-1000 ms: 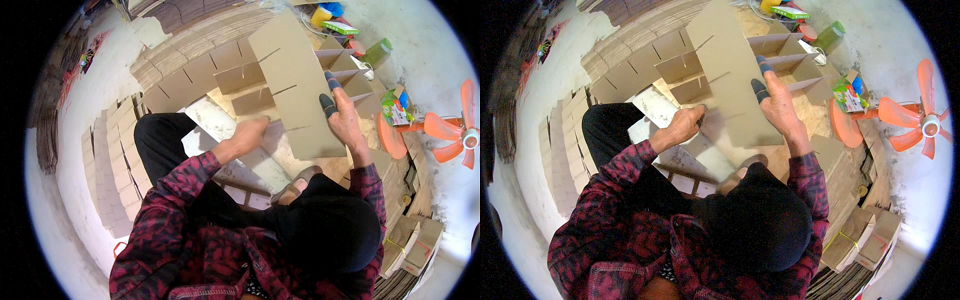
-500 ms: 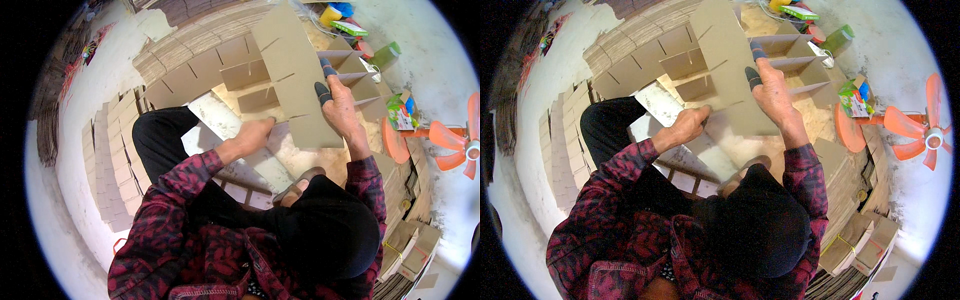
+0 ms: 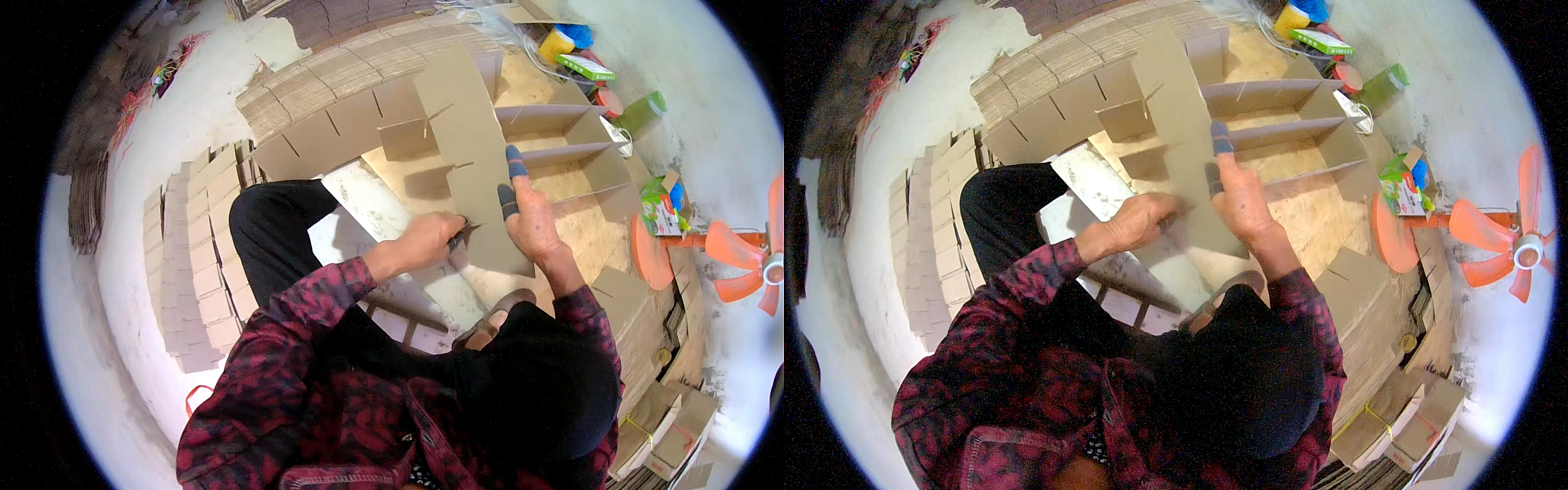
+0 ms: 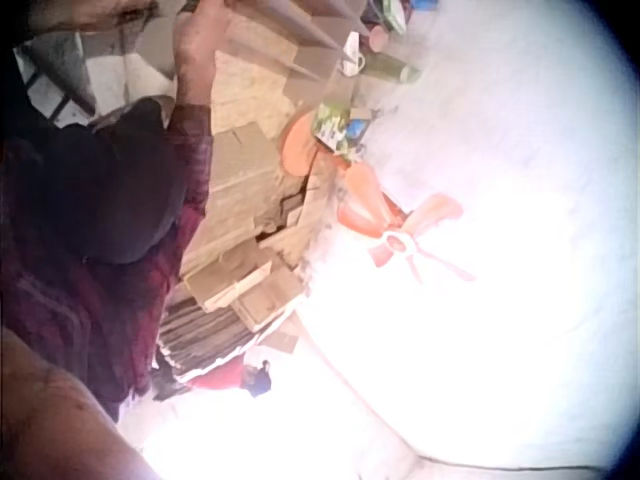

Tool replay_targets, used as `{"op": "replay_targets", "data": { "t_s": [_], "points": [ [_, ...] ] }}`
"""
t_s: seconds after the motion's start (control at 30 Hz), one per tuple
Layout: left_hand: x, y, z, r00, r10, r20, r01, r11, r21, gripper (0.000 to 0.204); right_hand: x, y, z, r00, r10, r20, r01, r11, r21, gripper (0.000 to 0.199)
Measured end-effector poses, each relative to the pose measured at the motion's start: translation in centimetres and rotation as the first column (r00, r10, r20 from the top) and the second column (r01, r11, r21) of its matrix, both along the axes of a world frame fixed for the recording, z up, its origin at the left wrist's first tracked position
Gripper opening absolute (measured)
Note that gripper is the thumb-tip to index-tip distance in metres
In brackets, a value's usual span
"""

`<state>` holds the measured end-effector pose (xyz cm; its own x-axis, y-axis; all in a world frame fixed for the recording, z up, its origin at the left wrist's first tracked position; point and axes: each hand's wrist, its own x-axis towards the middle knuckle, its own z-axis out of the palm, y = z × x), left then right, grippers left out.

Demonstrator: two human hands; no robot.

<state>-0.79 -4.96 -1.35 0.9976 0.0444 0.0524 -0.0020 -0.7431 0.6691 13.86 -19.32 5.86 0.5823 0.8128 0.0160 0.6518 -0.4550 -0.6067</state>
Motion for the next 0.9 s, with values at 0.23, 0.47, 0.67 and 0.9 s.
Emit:
{"op": "replay_targets", "data": {
  "t_s": [0.23,0.47,0.67,0.9],
  "points": [
    [1.7,7.0,0.4,0.827,0.271,0.493,-0.369,0.923,0.112,0.051,0.0,-0.4,-0.5,0.997,0.023,0.078,-0.031,0.995,0.097,0.08],
    [5.9,14.7,-0.3,0.892,0.446,0.068,-0.438,0.82,0.369,0.032,0.2,-0.5,-0.2,0.996,0.046,0.077,-0.051,0.997,0.057,0.064],
    [5.2,13.0,-1.5,0.92,0.391,0.023,-0.378,0.869,0.32,0.015,-0.8,-0.6,-0.5,0.993,0.042,0.113,-0.056,0.991,0.125,0.067],
    [5.0,13.4,-0.5,0.919,0.366,0.144,-0.389,0.9,0.197,0.012,-0.6,-0.4,-0.4,0.985,0.132,0.109,-0.138,0.989,0.051,0.069]
  ]
}}
